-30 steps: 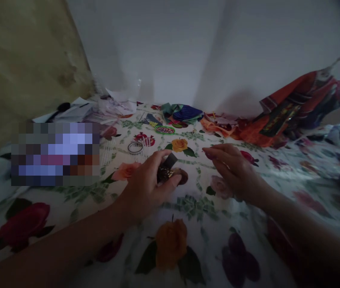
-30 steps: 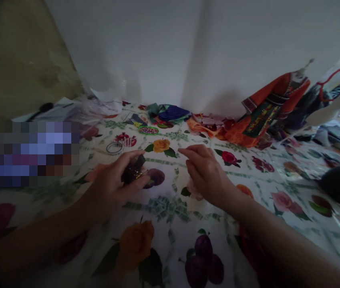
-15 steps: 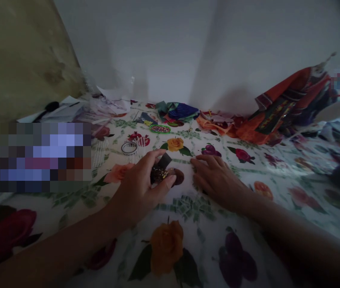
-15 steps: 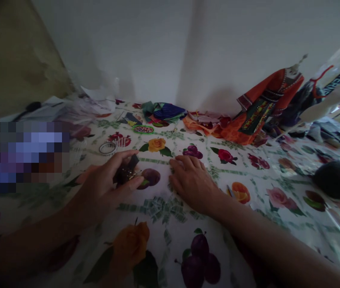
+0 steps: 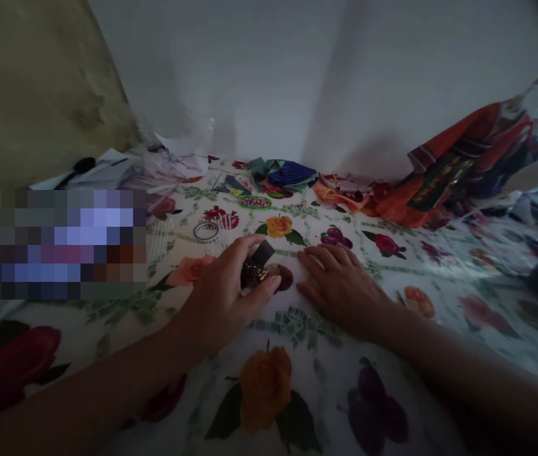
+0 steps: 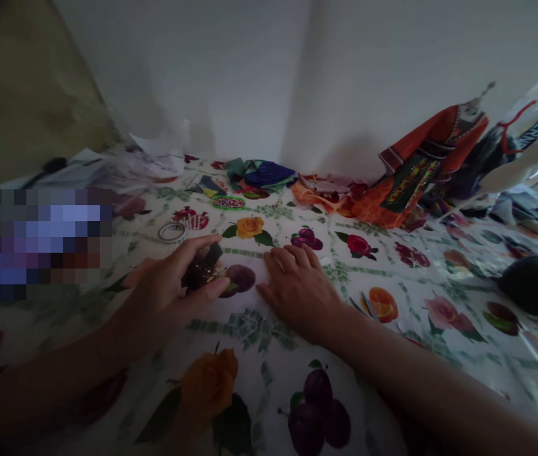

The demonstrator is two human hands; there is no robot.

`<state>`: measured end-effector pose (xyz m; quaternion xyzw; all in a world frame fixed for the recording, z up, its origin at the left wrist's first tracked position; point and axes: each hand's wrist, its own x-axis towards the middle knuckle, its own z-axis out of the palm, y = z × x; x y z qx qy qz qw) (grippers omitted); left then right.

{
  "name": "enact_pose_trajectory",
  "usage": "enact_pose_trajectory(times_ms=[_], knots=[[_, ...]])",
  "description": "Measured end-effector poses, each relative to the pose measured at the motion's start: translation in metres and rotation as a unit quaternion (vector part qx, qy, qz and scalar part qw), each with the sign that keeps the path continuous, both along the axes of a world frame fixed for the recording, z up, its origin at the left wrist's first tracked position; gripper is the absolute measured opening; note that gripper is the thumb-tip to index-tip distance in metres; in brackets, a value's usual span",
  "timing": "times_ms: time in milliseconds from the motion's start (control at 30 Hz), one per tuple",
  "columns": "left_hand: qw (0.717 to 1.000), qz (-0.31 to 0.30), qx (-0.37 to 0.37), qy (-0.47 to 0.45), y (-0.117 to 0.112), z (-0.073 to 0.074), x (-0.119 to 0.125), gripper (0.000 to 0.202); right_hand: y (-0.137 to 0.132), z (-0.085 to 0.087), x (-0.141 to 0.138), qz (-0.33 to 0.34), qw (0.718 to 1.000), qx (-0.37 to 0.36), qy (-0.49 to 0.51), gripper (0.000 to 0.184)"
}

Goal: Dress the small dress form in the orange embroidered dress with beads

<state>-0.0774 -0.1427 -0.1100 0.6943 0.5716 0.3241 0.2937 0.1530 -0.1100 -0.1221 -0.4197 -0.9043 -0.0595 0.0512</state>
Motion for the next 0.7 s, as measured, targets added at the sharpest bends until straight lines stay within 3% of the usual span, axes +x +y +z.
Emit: enact_pose_trajectory(times_ms=[200, 333, 500, 600, 700], knots=[[1.0, 0.005, 0.017, -0.004, 0.001, 0.001, 0.0, 0.055, 0.003, 0.001, -0.006, 0.008, 0.999, 0.01, -0.032, 0.052], [1.0, -0.005, 0.016, -0.008, 0.0, 0.0, -0.001, 0.056, 0.007, 0.006, 0.002, 0.043, 0.994, -0.05, 0.087, 0.046], [0.999, -0.02, 0.019, -0.026, -0.001, -0.001, -0.001, 0.055, -0.009, 0.023, 0.003, -0.005, 0.928, -0.176, 0.328, 0.042], [0.999, -0.015, 0.008, -0.036, -0.002, 0.0, 0.001, 0.054, -0.024, 0.029, 0.0, -0.007, 0.904, -0.221, 0.366, 0.041], [0.998, -0.019, -0.005, -0.054, -0.002, 0.0, 0.002, 0.053, -0.033, 0.031, -0.003, 0.01, 0.899, -0.242, 0.366, 0.042]])
